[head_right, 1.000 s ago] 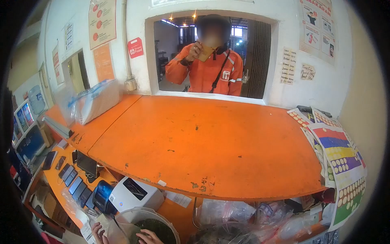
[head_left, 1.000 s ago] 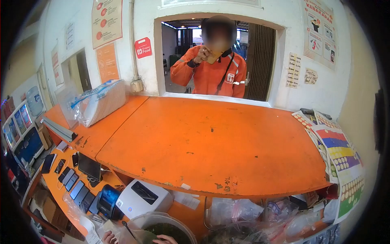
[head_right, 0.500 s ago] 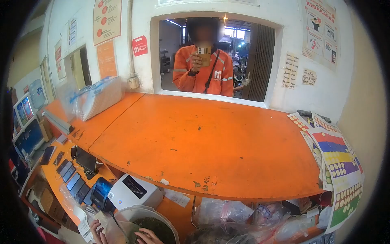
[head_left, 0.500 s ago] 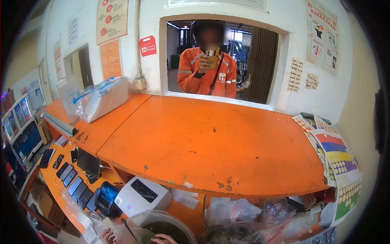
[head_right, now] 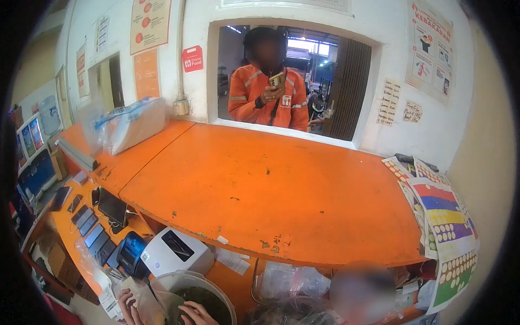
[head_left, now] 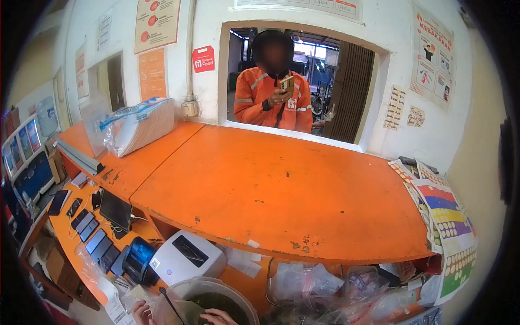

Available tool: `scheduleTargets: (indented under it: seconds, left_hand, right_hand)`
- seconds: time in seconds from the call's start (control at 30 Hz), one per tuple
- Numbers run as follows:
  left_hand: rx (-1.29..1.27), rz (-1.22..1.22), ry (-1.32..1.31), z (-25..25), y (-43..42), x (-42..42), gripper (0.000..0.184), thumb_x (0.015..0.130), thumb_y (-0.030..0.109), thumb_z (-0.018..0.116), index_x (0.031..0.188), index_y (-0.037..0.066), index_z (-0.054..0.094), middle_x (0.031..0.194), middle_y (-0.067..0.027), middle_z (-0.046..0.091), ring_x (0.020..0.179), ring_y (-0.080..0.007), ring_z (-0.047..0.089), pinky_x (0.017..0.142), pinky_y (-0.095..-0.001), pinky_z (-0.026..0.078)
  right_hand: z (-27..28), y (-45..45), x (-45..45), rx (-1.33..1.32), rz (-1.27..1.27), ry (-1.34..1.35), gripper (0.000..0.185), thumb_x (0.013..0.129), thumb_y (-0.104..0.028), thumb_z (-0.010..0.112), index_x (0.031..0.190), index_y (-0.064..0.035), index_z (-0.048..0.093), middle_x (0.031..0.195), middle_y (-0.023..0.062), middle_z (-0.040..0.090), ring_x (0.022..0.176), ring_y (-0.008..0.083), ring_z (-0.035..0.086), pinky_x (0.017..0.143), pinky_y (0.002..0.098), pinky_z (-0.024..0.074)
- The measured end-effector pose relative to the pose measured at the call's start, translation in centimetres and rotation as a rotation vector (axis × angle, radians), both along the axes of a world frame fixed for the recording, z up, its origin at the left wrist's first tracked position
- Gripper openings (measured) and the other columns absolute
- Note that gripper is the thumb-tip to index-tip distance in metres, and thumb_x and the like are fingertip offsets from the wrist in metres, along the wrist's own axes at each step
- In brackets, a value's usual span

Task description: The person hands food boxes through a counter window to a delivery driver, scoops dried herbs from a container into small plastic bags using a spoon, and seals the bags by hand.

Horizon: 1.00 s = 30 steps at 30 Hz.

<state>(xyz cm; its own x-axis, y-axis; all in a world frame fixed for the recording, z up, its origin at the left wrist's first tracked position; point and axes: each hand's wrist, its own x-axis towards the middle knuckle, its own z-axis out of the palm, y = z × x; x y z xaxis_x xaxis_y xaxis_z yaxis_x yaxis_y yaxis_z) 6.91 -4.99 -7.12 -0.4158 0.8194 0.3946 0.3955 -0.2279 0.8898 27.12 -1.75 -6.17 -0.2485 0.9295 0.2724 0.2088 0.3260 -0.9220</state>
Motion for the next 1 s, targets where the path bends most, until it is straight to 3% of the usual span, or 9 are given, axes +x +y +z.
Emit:
scheduleTargets:
  seconds: [0.23,0.27,0.3,0.33,0.43,0.57,0.7,0.87,1.0]
  left_hand:
    - [0.094,-0.008,-0.087,-1.3,-0.4,0.5,0.042,0.083,0.023,0.044,0.118,0.000,0.042,0.129,-0.0215,0.031,0.119,-0.0326,0.034,0.099,-0.0419,0.027]
    - [0.041,0.018,-0.072,-1.2,-0.7,0.6,0.036,0.085,0.020,0.040,0.115,0.000,0.043,0.127,-0.0195,0.033,0.118,-0.0295,0.036,0.098,-0.0380,0.031]
    - [0.007,0.022,0.075,0.1,-0.9,0.9,0.035,0.084,0.016,0.039,0.114,-0.001,0.042,0.127,-0.0185,0.033,0.119,-0.0291,0.036,0.098,-0.0382,0.031]
    - [0.077,-0.014,0.024,-0.1,-0.7,0.8,0.035,0.083,0.015,0.040,0.114,0.000,0.043,0.125,-0.0183,0.034,0.118,-0.0296,0.036,0.098,-0.0392,0.031]
    - [0.224,0.003,-0.046,-1.0,-0.3,1.5,0.036,0.080,0.016,0.044,0.112,0.000,0.048,0.122,-0.0188,0.040,0.118,-0.0314,0.035,0.100,-0.0417,0.025]
    - [0.262,-0.049,0.036,0.3,-0.5,2.0,0.038,0.081,0.024,0.048,0.111,0.001,0.048,0.123,-0.0191,0.040,0.115,-0.0315,0.036,0.098,-0.0414,0.026]
    - [0.537,-0.115,0.010,-1.1,-2.2,3.2,0.035,0.083,0.025,0.049,0.111,0.003,0.049,0.117,-0.0184,0.045,0.108,-0.0306,0.042,0.095,-0.0416,0.028]
    - [0.697,-0.699,0.260,-4.7,-7.6,2.1,0.033,0.083,0.026,0.054,0.108,0.004,0.053,0.115,-0.0150,0.051,0.098,-0.0282,0.052,0.082,-0.0413,0.040]
    - [0.543,-0.706,0.359,-5.4,-9.3,-4.9,0.030,0.084,0.025,0.055,0.106,0.005,0.055,0.113,-0.0141,0.053,0.092,-0.0277,0.054,0.076,-0.0399,0.044]
  right_hand:
    - [1.6,0.2,0.8,0.065,-0.020,-0.071,0.023,0.087,-0.014,0.053,0.107,-0.0032,0.057,0.118,0.0153,0.048,0.103,0.0320,0.051,0.088,0.0369,0.0412]
    - [0.3,0.4,0.4,-0.002,-0.026,0.004,0.025,0.080,-0.002,0.057,0.104,-0.0040,0.060,0.117,0.0172,0.050,0.103,0.0300,0.054,0.084,0.0315,0.0459]
    - [1.8,0.8,0.3,0.143,-0.113,-0.102,0.016,0.076,-0.001,0.059,0.092,-0.0020,0.062,0.100,0.0138,0.058,0.092,0.0258,0.058,0.079,0.0322,0.0469]
    - [2.0,0.7,0.1,0.139,-0.136,-0.077,0.012,0.075,0.000,0.059,0.087,-0.0009,0.061,0.096,0.0140,0.059,0.090,0.0272,0.057,0.079,0.0321,0.0464]
    - [2.7,0.7,0.0,0.319,-0.224,-0.257,0.008,0.078,0.001,0.056,0.085,0.0011,0.060,0.093,0.0134,0.060,0.092,0.0284,0.057,0.082,0.0355,0.0437]
    - [2.8,0.8,1.2,0.574,-0.347,-0.398,0.009,0.081,0.001,0.054,0.088,0.0008,0.060,0.092,0.0127,0.059,0.084,0.0250,0.058,0.080,0.0325,0.0446]
    - [1.4,0.1,1.7,0.582,-0.625,-0.076,0.015,0.086,0.004,0.048,0.096,0.0038,0.058,0.088,0.0111,0.059,0.072,0.0193,0.058,0.065,0.0286,0.0463]
    - [3.1,-5.1,2.2,0.720,-0.905,-0.080,0.017,0.089,-0.002,0.045,0.099,0.0059,0.056,0.083,0.0118,0.057,0.065,0.0157,0.054,0.056,0.0254,0.0445]
    - [3.8,-9.0,-1.3,0.823,-1.084,0.100,0.018,0.090,-0.007,0.044,0.097,0.0056,0.054,0.077,0.0123,0.056,0.058,0.0173,0.051,0.052,0.0262,0.0430]
